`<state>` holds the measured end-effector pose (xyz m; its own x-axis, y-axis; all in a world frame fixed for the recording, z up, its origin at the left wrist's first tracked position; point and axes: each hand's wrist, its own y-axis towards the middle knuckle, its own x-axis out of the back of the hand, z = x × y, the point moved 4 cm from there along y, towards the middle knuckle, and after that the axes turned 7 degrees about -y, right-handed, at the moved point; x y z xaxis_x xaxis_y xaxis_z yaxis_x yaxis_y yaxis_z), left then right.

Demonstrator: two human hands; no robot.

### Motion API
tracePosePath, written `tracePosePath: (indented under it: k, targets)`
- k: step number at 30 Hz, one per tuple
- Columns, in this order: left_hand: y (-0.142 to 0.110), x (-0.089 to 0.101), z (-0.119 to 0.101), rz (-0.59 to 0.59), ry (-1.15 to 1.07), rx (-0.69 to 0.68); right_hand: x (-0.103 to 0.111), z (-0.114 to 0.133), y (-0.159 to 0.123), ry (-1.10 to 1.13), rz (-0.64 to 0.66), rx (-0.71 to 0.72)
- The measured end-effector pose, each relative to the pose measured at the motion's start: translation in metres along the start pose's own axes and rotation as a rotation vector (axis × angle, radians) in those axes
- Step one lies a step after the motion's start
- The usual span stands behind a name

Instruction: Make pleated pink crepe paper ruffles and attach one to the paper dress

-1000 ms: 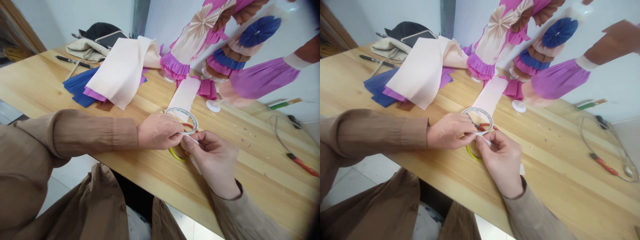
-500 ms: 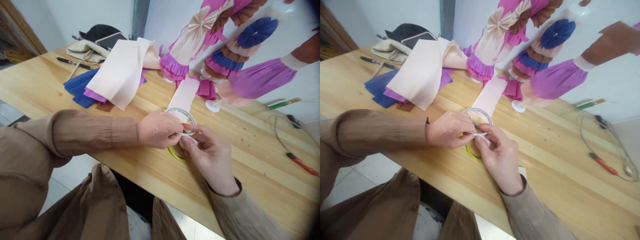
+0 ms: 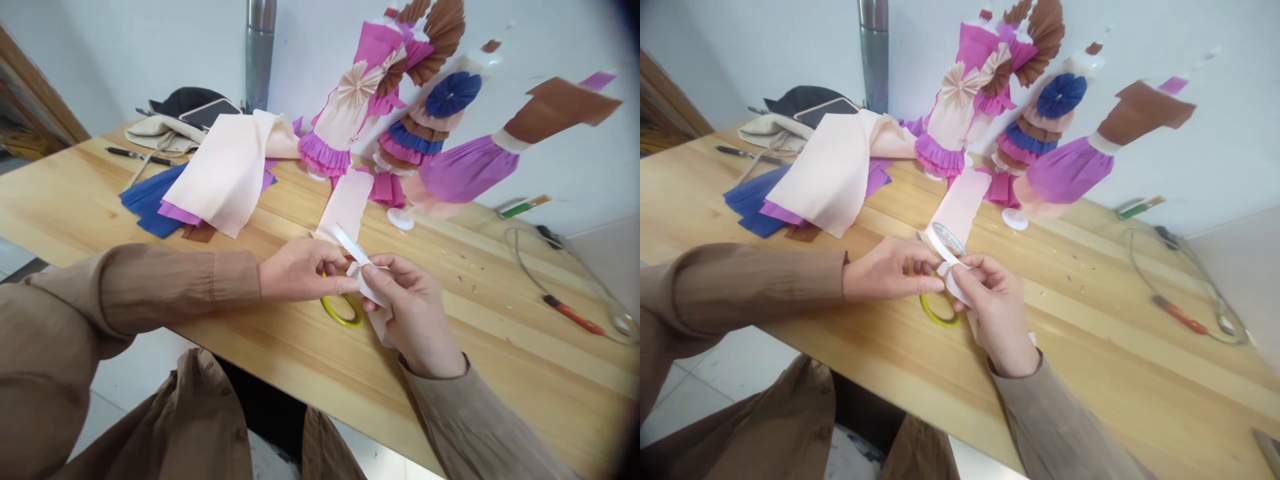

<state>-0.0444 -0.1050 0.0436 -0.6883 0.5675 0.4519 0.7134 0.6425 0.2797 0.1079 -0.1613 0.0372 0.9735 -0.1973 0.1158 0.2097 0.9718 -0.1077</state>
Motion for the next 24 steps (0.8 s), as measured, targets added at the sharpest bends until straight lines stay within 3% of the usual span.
tracePosePath:
  k: [8,19,21,24]
  targets:
    - [0.001,-0.001,0.003,0.003,-0.229,0.076,0.001,0.001,0.003,0.098,0.072,-0.107]
    - [0.001,-0.007,0.013,0.064,-0.532,0.328,-0.006,-0.003,0.000,0.130,0.085,-0.126]
    - [0.001,-0.007,0.012,0.039,-0.508,0.335,-0.006,-0.004,0.000,0.127,0.091,-0.136]
    - [-0.003,-0.001,0.003,-0.008,-0.287,0.249,-0.002,-0.004,0.001,0.097,0.083,-0.122]
